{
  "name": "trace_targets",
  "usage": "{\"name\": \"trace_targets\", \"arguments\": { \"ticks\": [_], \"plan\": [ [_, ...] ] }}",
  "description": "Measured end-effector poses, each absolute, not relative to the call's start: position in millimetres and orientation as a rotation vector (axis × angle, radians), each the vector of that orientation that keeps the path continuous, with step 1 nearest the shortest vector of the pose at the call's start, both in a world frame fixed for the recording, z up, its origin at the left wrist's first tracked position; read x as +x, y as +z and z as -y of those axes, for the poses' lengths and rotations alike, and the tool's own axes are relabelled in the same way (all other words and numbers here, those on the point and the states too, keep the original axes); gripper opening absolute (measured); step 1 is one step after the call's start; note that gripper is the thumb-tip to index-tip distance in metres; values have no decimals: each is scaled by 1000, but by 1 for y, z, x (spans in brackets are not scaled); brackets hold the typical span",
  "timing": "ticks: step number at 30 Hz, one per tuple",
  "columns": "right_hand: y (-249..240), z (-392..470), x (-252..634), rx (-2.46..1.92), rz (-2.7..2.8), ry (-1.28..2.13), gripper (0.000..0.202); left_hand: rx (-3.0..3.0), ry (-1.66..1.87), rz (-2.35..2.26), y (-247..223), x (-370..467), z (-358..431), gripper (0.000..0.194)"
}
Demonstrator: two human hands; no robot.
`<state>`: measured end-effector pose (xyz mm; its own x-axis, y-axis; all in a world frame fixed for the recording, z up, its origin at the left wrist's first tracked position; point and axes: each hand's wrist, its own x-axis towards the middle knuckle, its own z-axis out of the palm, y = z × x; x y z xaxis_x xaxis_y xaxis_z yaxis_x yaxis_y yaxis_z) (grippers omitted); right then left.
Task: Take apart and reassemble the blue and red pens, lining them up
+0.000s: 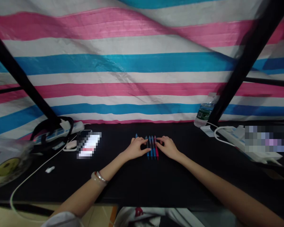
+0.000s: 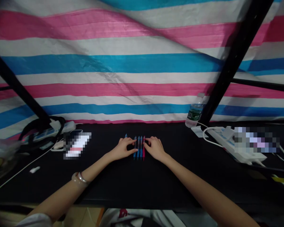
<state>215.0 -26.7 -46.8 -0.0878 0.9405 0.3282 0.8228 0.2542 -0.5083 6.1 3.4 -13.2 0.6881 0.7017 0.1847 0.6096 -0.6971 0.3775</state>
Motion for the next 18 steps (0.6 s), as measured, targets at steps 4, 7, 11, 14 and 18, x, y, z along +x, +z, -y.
{"name": "trace_targets", "arguments": {
  "ticks": [4,7,11,14,18],
  "plan": [
    [-48,26,215,-1592,1937,272,32,2521,447,-1076,-16,8,-5,52],
    [-48,25,216,-1592,1934,281,32,2477,464,-1094,-17,10,-4,49],
    [-48,25,215,-1593,1918,283,32,2461,481,-1117,-17,13,-1,42],
    [-48,25,215,-1594,1917,280,31,2485,478,-1122,-18,13,0,43],
    [-48,25,215,-1602,1927,283,32,2524,469,-1105,-21,12,-1,43]
  ]
}}
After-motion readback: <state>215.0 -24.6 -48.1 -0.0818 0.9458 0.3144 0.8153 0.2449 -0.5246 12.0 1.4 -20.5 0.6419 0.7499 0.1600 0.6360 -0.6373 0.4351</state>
